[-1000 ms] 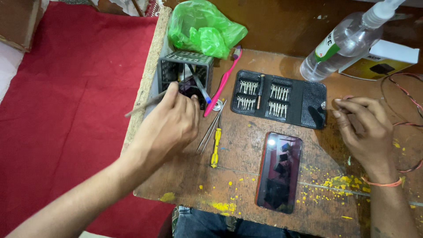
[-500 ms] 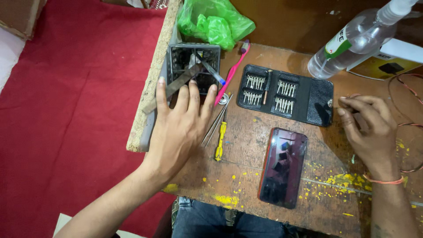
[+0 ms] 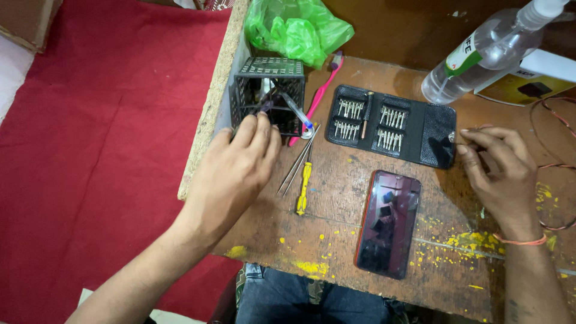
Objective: The person opens a screwdriver kit and selects a bit, then picks up a red smartphone. They remove the back cover to expose the internal components, including the battery and motherboard. The person then handles a small metal screw and places it on the phone's internal frame.
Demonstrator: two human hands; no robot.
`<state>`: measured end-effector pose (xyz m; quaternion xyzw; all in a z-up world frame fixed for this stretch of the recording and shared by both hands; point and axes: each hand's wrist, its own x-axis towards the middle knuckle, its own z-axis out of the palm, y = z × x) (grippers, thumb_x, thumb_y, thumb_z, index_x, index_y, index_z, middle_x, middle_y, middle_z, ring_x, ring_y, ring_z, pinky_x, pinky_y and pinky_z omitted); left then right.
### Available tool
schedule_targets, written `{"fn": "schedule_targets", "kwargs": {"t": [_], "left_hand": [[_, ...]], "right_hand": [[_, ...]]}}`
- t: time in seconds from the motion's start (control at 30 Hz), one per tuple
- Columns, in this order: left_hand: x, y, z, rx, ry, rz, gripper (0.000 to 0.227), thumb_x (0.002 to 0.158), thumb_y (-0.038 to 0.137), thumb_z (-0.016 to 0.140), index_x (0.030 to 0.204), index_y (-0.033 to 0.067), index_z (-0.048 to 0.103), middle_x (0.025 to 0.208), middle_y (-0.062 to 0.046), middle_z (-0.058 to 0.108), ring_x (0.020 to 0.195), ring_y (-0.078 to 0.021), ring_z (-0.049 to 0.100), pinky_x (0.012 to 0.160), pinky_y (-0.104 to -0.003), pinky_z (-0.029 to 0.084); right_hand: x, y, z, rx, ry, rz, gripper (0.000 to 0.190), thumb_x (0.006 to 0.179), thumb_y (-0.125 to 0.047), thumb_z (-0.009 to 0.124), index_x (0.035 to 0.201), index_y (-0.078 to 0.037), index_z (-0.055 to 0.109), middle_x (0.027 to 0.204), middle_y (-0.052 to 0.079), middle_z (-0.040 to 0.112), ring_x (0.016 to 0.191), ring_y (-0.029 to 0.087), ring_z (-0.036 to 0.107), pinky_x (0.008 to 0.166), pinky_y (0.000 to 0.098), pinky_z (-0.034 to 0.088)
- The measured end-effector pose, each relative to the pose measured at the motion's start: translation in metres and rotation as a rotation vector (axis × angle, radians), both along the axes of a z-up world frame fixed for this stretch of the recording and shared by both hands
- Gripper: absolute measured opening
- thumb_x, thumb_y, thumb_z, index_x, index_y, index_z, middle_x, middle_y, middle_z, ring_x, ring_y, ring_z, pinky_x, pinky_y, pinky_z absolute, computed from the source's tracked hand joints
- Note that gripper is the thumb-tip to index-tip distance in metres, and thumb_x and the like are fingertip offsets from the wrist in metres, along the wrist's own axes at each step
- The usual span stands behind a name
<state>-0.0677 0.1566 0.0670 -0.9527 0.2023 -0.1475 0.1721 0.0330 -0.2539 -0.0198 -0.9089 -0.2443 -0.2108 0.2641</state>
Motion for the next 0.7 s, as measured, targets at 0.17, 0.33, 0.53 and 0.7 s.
{"fn": "schedule_targets", "kwargs": {"t": [0.17, 0.33, 0.53, 0.7], "left_hand": [[0.012, 0.015, 0.025, -0.171, -0.061, -0.005, 0.038, 0.083, 0.009, 0.061, 0.121, 0.0011, 0.064, 0.116, -0.014, 0.065, 0.111, -0.0288, 0.064, 0.078, -0.035, 0.058], [0.023, 0.020, 0.042, -0.077, -0.017, 0.114, 0.008, 0.087, 0.009, 0.062, 0.095, 0.0083, 0.062, 0.089, -0.007, 0.066, 0.086, -0.0230, 0.069, 0.065, -0.034, 0.057], [0.050, 0.037, 0.047, -0.131, -0.225, 0.001, 0.011, 0.087, 0.009, 0.072, 0.090, 0.0097, 0.062, 0.084, -0.006, 0.065, 0.081, -0.0238, 0.068, 0.066, -0.037, 0.055], [0.099, 0.064, 0.044, -0.528, -0.277, -0.240, 0.016, 0.091, 0.005, 0.078, 0.102, 0.0006, 0.068, 0.090, -0.011, 0.071, 0.087, -0.0269, 0.070, 0.075, -0.039, 0.055]], "right_hand": [[-0.001, -0.003, -0.005, 0.038, 0.023, 0.014, 0.018, 0.108, -0.006, 0.078, 0.125, -0.004, 0.072, 0.121, 0.013, 0.065, 0.113, 0.023, 0.068, 0.093, 0.0324, 0.058], [0.001, -0.006, -0.007, -0.006, 0.052, -0.004, 0.017, 0.107, -0.010, 0.078, 0.122, -0.005, 0.073, 0.122, 0.014, 0.064, 0.113, 0.023, 0.068, 0.092, 0.0297, 0.060], [0.003, -0.005, -0.007, 0.029, 0.034, 0.012, 0.015, 0.111, -0.009, 0.078, 0.124, -0.006, 0.073, 0.121, 0.012, 0.067, 0.114, 0.020, 0.069, 0.095, 0.0302, 0.058], [0.004, -0.003, -0.004, 0.048, 0.053, 0.038, 0.018, 0.104, -0.007, 0.076, 0.121, -0.004, 0.072, 0.117, 0.012, 0.067, 0.111, 0.023, 0.068, 0.094, 0.0325, 0.057]]}}
